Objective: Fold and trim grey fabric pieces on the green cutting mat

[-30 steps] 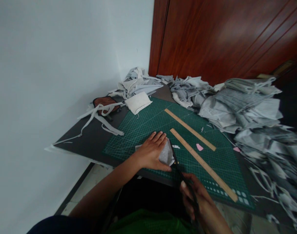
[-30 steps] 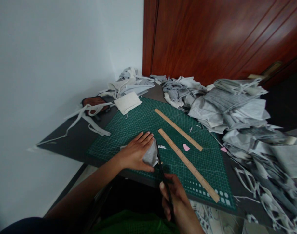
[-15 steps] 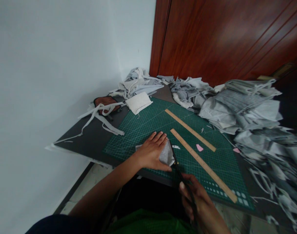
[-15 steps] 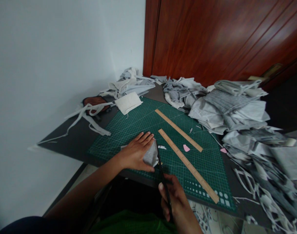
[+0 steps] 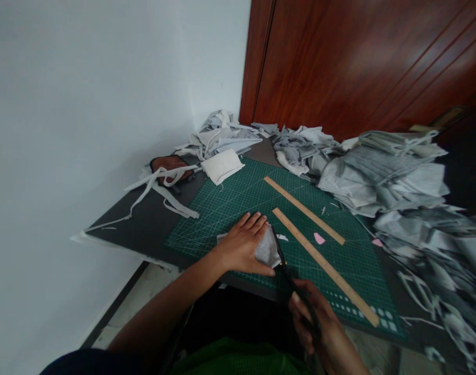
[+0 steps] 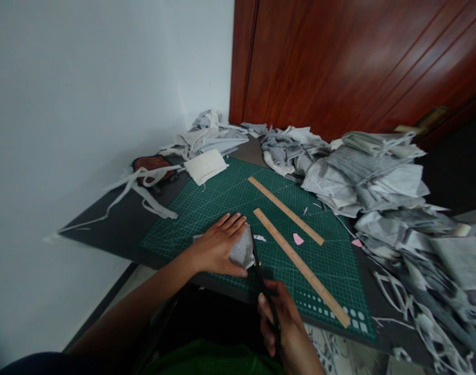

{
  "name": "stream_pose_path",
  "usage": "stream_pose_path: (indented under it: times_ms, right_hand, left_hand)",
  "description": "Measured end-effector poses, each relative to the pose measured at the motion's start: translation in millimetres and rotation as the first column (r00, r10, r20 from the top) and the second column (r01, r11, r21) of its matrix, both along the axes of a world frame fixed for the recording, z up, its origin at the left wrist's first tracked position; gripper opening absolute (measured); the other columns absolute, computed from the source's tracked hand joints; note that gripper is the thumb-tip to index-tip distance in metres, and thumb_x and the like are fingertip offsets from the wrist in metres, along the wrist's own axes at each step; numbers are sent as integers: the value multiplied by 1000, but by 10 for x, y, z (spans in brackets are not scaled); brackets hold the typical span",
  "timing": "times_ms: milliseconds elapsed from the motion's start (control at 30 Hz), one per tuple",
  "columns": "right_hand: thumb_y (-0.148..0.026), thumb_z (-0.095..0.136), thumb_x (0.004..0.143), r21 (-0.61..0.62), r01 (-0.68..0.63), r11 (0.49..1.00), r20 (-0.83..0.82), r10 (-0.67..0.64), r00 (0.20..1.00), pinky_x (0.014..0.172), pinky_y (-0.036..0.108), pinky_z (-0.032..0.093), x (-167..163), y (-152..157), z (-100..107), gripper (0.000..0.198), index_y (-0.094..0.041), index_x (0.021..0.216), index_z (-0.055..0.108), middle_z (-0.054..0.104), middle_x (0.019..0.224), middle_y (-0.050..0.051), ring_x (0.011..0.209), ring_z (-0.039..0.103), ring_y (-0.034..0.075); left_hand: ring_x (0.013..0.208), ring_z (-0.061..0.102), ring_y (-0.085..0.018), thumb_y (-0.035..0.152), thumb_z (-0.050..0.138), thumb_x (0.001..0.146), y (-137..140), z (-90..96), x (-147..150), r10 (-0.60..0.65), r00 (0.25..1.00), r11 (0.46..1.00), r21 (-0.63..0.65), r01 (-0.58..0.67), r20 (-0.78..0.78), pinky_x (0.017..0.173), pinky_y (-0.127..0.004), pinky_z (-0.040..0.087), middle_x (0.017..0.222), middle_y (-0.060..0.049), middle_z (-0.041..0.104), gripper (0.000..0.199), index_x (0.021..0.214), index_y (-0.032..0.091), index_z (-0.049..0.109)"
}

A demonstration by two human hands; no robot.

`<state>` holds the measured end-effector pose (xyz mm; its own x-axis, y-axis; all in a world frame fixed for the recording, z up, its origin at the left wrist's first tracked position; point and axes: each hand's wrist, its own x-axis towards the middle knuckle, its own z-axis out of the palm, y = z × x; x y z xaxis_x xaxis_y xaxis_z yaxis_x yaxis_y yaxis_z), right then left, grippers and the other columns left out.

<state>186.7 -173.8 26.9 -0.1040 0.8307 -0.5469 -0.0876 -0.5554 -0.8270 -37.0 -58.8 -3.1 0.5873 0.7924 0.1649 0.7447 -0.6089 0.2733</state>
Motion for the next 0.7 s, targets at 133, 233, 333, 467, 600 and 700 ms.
stream_pose_path:
  times_ms: [133, 233, 333, 467, 600, 700]
  right_hand:
    - [-71, 76, 77, 34, -69, 997, 33, 68, 997, 32, 12, 28, 17, 38, -56, 66, -23, 114, 50, 48, 63, -12, 37, 33, 2]
    - [-69, 70, 84, 68, -147, 987, 60, 143, 988, 33, 13, 28, 42, 82, -103, 62, -23, 117, 45, 46, 60, -13, 37, 32, 3]
    - [-70, 69, 85, 87, -197, 977, 80, 190, 979, 35, 13, 29, 57, 124, -105, 63, -23, 117, 42, 43, 56, -14, 39, 32, 4]
    - [-72, 69, 82, 87, -182, 979, 84, 175, 981, 34, 14, 28, 49, 151, -79, 67, -23, 118, 40, 46, 60, -13, 39, 32, 4]
    - [-71, 68, 84, 104, -196, 975, 101, 185, 977, 35, 14, 28, 43, 150, -82, 65, -23, 117, 41, 41, 53, -14, 39, 31, 5]
    - [-71, 67, 85, 102, -198, 975, 102, 188, 977, 35, 14, 27, 52, 146, -101, 62, -23, 117, 43, 39, 50, -15, 39, 29, 5]
  left_hand:
    - [157, 17, -35, 93, 52, 71, 3, -9, 5, 5, 1000, 1000, 3, -5, 0, 128, -46, 3, 166, -21, 28, 123, 155, 5, 34]
    - [156, 17, -36, 93, 53, 70, 2, -3, 11, 7, 1000, 1000, -2, -7, 1, 128, -47, 3, 166, -21, 27, 124, 155, 5, 34]
    - [156, 17, -35, 93, 52, 72, -1, 6, 14, 7, 1000, 1000, -9, -7, 5, 128, -47, 2, 166, -22, 26, 124, 155, 3, 33]
    - [156, 17, -36, 91, 49, 75, 0, 15, 17, 4, 1000, 1000, -13, -4, 11, 128, -47, 3, 165, -23, 27, 121, 155, 2, 33]
    - [156, 18, -36, 91, 50, 74, -1, 16, 19, 1, 1000, 1000, -12, -1, 14, 128, -49, 5, 165, -22, 28, 120, 155, 4, 33]
    - [156, 18, -36, 92, 51, 73, -5, 12, 17, 3, 1000, 1000, -10, -3, 14, 128, -48, 5, 165, -23, 28, 122, 155, 3, 32]
